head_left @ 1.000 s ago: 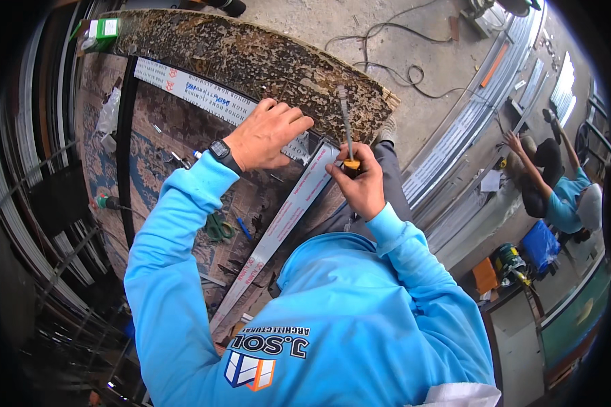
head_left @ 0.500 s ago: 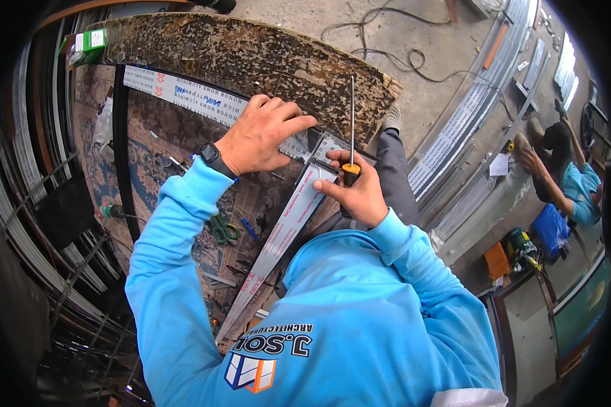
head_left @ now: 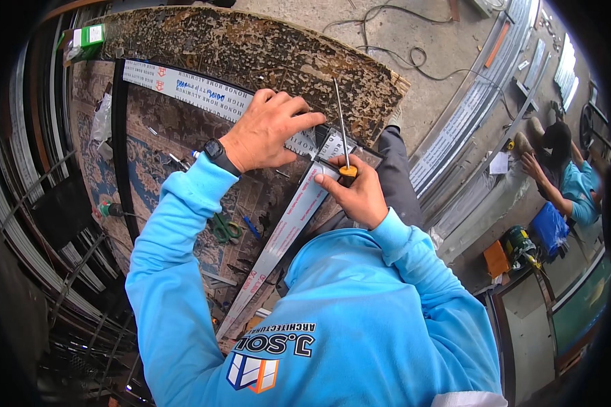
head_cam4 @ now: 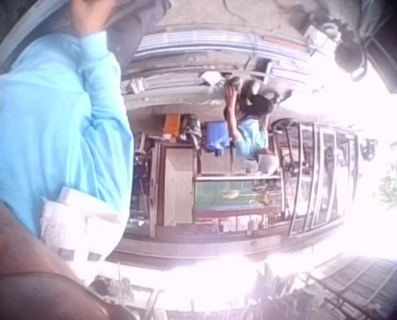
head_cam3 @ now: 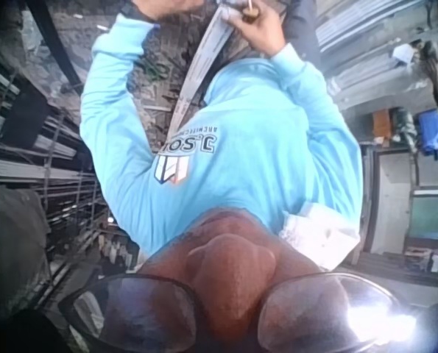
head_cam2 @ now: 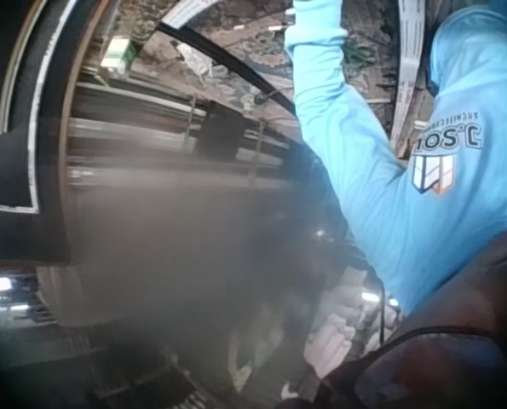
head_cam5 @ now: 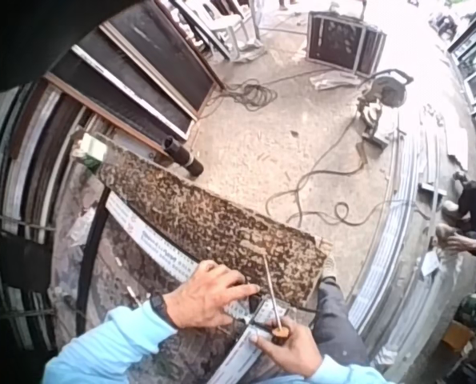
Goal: The person is assembling aluminum window or door frames using a screwdriver and screws in a workshop environment.
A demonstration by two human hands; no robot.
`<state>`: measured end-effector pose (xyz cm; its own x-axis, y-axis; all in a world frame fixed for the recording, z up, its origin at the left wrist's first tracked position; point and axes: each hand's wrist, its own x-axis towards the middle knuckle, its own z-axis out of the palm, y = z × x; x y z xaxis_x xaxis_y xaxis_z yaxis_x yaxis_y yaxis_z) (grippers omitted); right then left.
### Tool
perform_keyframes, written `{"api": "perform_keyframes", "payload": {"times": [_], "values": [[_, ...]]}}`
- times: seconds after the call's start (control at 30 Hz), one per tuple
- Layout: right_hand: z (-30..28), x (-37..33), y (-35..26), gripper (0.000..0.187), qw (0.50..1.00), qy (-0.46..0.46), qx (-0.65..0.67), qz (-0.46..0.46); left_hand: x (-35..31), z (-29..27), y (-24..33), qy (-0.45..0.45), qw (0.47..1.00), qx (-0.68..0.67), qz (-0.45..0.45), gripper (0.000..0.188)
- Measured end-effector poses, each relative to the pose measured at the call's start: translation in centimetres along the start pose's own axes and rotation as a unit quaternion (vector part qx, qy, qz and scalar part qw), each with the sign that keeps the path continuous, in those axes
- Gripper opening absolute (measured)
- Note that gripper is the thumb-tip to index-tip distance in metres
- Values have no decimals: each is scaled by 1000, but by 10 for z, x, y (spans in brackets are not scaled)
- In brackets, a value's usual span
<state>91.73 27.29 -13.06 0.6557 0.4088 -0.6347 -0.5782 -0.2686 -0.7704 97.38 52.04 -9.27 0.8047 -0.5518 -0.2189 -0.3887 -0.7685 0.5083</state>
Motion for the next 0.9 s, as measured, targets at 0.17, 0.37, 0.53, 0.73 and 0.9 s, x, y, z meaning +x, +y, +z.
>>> {"api": "perform_keyframes", "payload": {"times": [0.17,0.37,0.53,0.73,0.9], "values": [[1,2,5,48,999,23,-25,-39,2,0,-1,-10,1000,-3,-5,80],[8,1,-1,46,999,-24,39,13,0,2,-3,-4,1000,-11,-4,80],[5,4,2,43,998,5,-55,-24,0,0,-3,2,1000,-13,3,79],[8,1,-6,42,1000,-13,17,-7,-1,5,-4,7,1000,-19,-1,80],[6,2,-7,41,1000,-8,8,1,-1,4,-4,1,1000,-15,1,79]]}}
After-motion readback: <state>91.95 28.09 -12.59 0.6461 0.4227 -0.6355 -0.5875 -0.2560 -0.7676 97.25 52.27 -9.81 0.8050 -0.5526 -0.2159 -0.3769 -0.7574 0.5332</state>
